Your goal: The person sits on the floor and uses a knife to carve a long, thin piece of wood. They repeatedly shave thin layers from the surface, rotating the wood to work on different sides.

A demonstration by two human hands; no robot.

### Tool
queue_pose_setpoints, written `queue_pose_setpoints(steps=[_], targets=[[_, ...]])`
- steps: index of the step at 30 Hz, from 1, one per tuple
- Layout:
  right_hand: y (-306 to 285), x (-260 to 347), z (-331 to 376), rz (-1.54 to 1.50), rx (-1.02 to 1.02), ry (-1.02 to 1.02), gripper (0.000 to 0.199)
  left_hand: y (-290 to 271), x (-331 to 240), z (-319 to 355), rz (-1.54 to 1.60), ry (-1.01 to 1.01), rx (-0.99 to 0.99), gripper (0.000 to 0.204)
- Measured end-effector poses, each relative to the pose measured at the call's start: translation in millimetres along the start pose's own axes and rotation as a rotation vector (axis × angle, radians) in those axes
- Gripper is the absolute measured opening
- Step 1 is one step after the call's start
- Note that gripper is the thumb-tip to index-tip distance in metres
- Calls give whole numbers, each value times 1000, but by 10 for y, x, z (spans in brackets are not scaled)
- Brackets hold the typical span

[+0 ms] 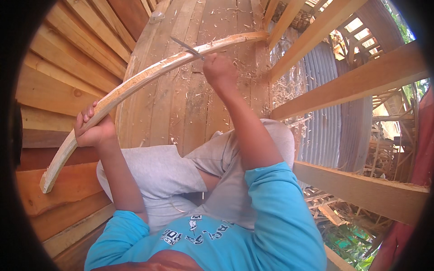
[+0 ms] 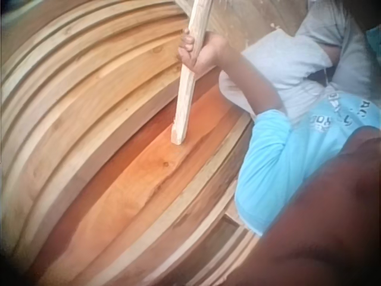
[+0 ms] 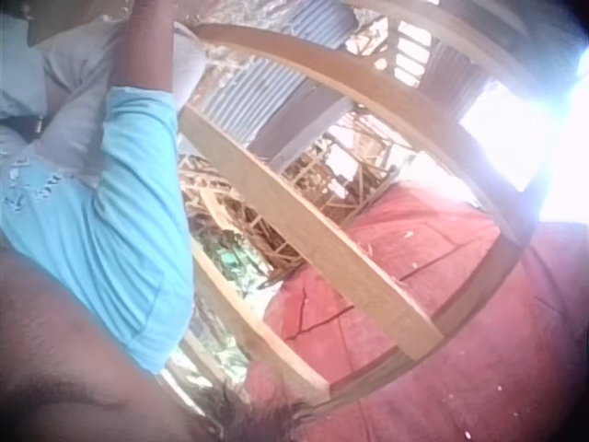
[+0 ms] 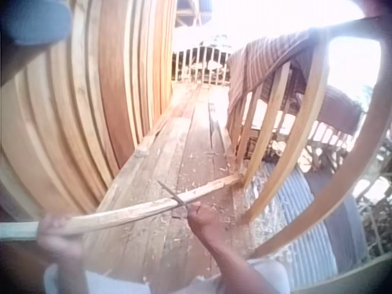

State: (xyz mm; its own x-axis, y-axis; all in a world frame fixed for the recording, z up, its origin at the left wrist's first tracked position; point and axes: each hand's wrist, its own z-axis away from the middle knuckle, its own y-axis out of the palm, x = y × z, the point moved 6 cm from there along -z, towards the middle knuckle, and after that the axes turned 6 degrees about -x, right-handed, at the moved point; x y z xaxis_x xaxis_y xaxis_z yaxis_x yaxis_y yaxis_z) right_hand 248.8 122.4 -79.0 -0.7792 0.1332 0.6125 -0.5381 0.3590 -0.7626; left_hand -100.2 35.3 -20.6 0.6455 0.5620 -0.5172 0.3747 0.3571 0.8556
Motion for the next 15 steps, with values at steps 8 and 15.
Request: queue_pose_setpoints(steps=[8, 15], targets=[[100, 391, 224, 45, 148, -2, 55, -41, 61, -17, -18, 0, -45, 23], [-67, -898, -441, -38, -146, 330, 57, 41, 44, 37, 6, -29, -8, 22]])
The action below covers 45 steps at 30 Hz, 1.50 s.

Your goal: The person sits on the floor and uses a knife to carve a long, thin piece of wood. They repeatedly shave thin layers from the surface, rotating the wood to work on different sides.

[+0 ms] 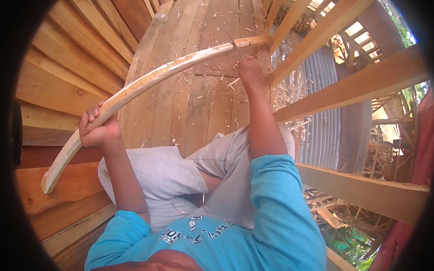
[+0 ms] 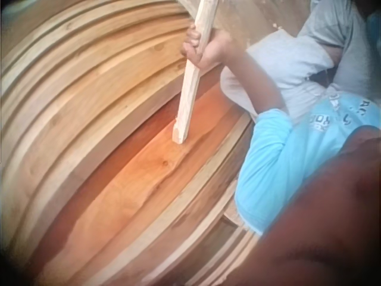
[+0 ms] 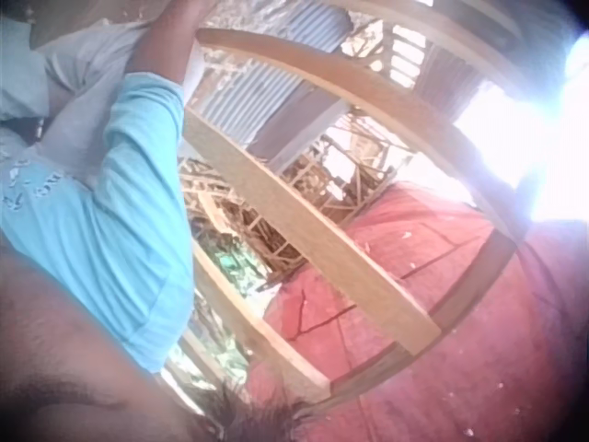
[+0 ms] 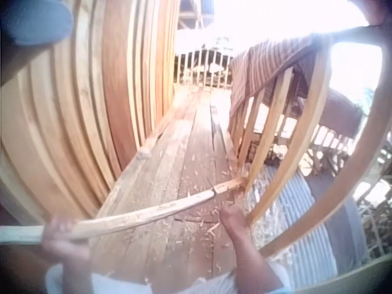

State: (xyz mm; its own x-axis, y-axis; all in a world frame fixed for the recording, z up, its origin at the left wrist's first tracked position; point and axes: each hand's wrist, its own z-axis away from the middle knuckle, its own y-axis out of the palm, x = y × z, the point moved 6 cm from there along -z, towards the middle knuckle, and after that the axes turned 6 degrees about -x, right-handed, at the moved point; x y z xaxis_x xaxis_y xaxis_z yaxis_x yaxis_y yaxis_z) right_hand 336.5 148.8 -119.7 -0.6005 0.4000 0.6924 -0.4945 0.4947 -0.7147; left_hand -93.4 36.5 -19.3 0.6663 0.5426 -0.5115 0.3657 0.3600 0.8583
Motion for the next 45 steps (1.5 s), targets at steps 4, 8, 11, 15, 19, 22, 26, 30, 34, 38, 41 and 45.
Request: queue_pose_setpoints(steps=[4, 8, 11, 15, 19, 22, 26, 30, 34, 38, 41, 45], targets=[[53, 607, 625, 40, 144, -203, 57, -30, -20, -43, -7, 10, -17, 22], [76, 1017, 976, 101, 233, -317, 57, -77, -68, -64, -31, 14, 1, 21], [18, 221, 197, 28, 86, 52, 60, -26, -60, -27, -40, -5, -64, 20], [177, -26, 8, 26, 162, -4, 65, 56, -123, 35, -39, 23, -82, 19], [253, 49, 59, -13, 216, 33, 68, 117, -271, 56, -33, 25, -35, 19], [221, 164, 111, -198, 296, 45, 75, 126, -331, 106, -63, 34, -27, 20], [163, 335, 289, -308, 290, 55, 82, 155, -346, 124, -76, 21, -96, 21], [174, 347, 411, -407, 413, 170, 77, 146, -327, 114, -71, 36, -39, 23], [116, 406, 439, -329, 429, 105, 68, 149, -278, 92, -38, 13, 92, 17], [128, 400, 544, -654, 502, 302, 61, 329, -330, 217, 13, 65, 429, 19], [87, 385, 514, -731, 518, 357, 59, 524, -367, 311, -36, -27, 739, 27], [138, 323, 530, -701, 557, 334, 56, 444, -377, 209, -122, 74, 923, 20]])
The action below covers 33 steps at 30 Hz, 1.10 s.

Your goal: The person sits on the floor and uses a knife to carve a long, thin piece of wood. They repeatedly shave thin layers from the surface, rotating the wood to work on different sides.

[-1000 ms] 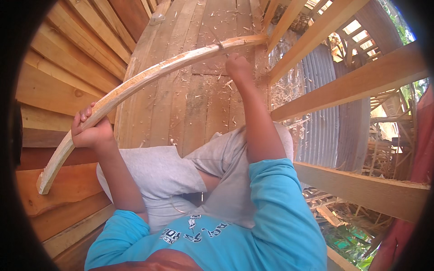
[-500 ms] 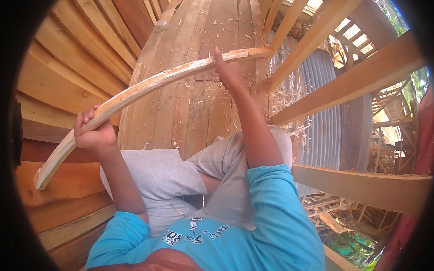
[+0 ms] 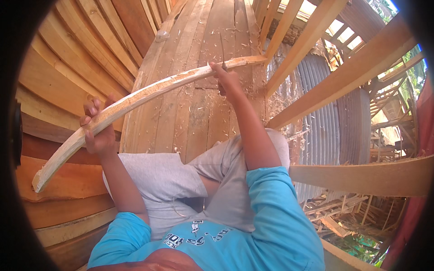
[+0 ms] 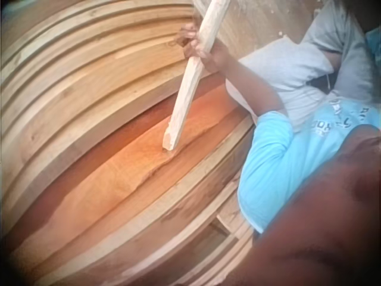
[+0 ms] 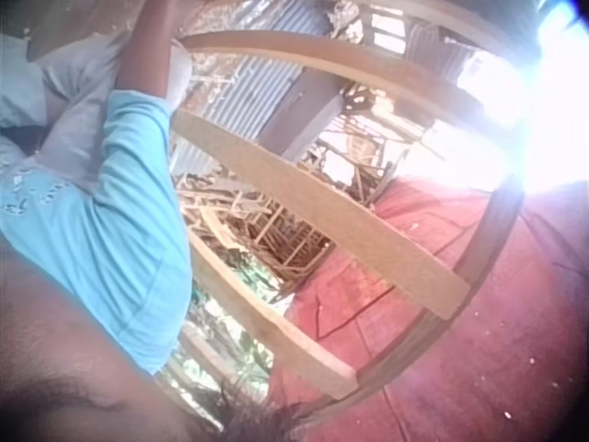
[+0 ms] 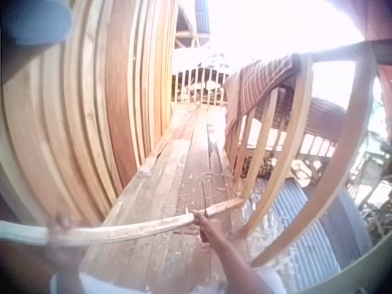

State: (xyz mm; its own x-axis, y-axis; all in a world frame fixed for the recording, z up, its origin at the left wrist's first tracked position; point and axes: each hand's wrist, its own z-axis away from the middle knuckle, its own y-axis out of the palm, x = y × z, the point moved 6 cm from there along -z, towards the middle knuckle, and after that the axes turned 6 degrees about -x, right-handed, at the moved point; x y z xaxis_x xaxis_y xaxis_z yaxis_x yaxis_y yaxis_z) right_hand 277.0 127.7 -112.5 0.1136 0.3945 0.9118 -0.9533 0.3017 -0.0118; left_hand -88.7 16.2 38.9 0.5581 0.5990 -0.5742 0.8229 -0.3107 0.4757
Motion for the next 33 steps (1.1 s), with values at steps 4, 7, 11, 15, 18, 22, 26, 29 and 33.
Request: queue_pose_setpoints(steps=[4, 7, 11, 15, 18, 22, 26, 29, 33], targets=[[-107, -23, -70, 159, -143, -80, 71, -52, 6, 9, 76, 72, 8, 10], [-67, 96, -14, 564, -350, -510, 84, -87, 94, 15, 197, 20, -86, 21], [444, 276, 602, 819, -243, -585, 74, -277, 134, 77, 183, -30, -577, 26], [585, 280, 667, 820, -265, -632, 63, -276, 152, 71, 203, -44, -555, 27], [462, 275, 454, 851, -372, -628, 58, -268, 142, 80, 168, -48, -672, 26], [-530, 163, -271, 752, -484, -422, 56, -239, 142, 45, 145, -37, -448, 26], [-405, 229, -151, 773, -369, -453, 59, -220, 115, 38, 135, -39, -365, 24], [279, 376, 421, 851, -250, -447, 58, -284, 101, 52, 136, -37, -379, 24], [309, 379, 355, 884, -288, -438, 57, -297, 106, 85, 134, -38, -351, 26]])
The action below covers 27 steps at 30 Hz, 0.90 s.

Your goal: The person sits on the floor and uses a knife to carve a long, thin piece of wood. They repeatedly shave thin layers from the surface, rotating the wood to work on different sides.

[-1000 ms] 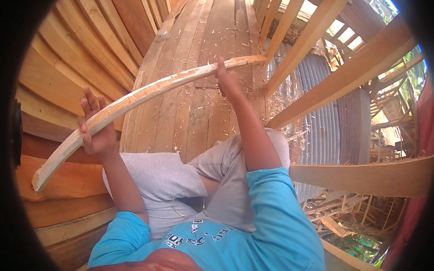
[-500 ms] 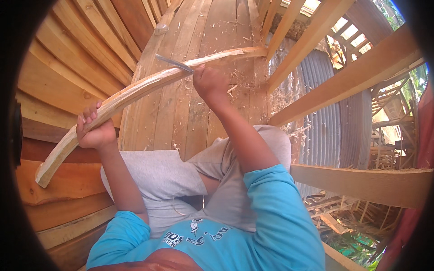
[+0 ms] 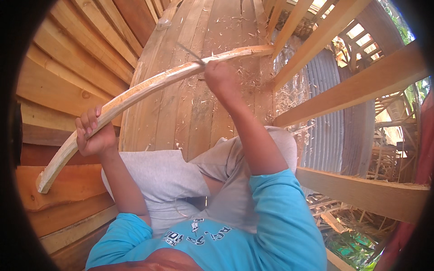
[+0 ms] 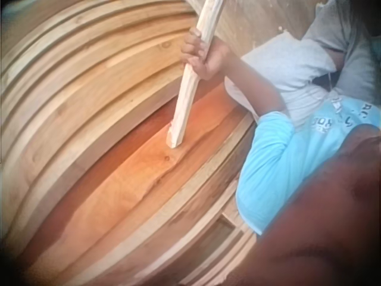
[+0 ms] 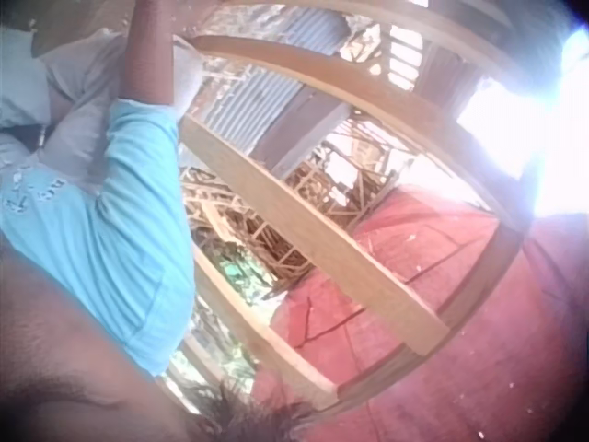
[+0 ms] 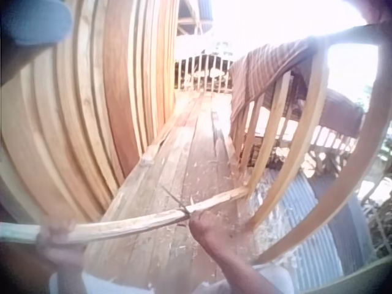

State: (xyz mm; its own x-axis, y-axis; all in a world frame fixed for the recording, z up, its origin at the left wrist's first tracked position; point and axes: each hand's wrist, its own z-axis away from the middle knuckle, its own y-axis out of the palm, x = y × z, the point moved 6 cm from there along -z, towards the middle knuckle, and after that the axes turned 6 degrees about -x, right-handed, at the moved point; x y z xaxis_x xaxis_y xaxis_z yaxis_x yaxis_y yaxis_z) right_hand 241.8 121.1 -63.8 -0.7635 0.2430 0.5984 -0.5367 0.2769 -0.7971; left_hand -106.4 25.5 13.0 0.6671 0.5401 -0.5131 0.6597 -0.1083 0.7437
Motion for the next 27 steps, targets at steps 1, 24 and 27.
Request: queue_pose_setpoints(steps=[1, 24, 27], targets=[[-72, -280, -187, 1, -38, 25, 56, 4, 26, 8, 3, -8, 19, 27], [22, -197, -7, -43, 55, 7, 56, -6, 21, 14, 19, 11, 42, 25], [70, 271, 253, -16, 136, -72, 57, -26, 9, 19, -15, 21, -14, 27]])
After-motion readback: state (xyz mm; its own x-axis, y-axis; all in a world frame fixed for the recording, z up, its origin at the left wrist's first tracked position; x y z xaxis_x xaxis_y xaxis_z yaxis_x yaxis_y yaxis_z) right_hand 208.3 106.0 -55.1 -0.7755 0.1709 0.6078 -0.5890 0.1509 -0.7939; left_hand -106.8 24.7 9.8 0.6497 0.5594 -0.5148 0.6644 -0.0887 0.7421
